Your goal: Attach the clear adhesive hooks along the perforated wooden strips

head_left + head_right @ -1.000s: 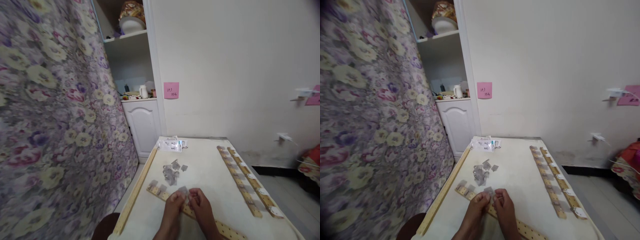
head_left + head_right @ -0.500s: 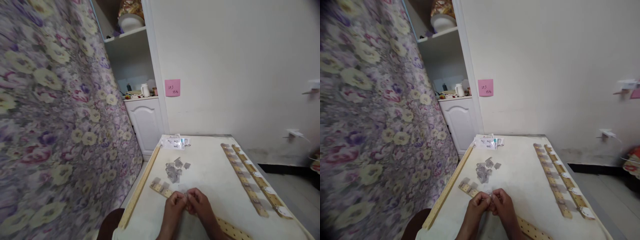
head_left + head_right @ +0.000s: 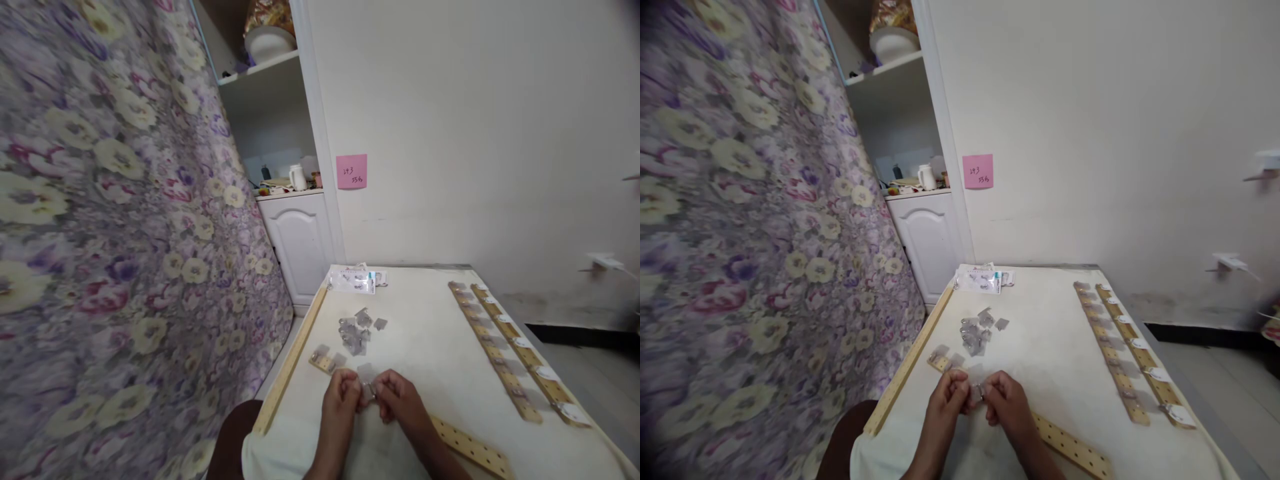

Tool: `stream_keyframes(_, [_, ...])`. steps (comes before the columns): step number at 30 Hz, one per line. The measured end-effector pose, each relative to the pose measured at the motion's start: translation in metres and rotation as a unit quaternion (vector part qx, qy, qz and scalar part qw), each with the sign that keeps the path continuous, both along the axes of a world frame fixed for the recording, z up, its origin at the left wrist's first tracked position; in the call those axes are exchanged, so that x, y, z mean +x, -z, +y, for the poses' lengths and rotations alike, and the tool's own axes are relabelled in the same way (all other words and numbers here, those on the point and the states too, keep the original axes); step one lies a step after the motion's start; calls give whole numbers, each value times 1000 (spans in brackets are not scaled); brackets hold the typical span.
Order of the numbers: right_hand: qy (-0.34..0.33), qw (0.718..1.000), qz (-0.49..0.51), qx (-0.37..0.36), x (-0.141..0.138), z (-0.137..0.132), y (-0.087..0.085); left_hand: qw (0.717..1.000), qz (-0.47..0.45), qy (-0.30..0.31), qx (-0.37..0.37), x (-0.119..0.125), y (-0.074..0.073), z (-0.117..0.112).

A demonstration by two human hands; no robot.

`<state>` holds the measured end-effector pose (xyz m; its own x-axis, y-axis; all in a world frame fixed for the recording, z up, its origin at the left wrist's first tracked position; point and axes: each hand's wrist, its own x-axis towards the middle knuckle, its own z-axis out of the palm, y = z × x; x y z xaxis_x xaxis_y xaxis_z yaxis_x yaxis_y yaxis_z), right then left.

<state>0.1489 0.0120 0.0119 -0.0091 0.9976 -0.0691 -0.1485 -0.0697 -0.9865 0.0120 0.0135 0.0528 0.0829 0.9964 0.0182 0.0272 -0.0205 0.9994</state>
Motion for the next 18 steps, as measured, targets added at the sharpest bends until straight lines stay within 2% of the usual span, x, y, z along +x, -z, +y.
stream_keyframes(7, [1,998,-55,40,-1,-5,-5,995,-24,22,-94,-10,18,0])
stream_keyframes(14, [23,997,-75,29,-3,-7,-4,991,-44,10,-126,-13,28,-4])
stream_keyframes(18, [24,993,-103,43,-1,-6,-2,992,-20,32,-118,-16,28,0])
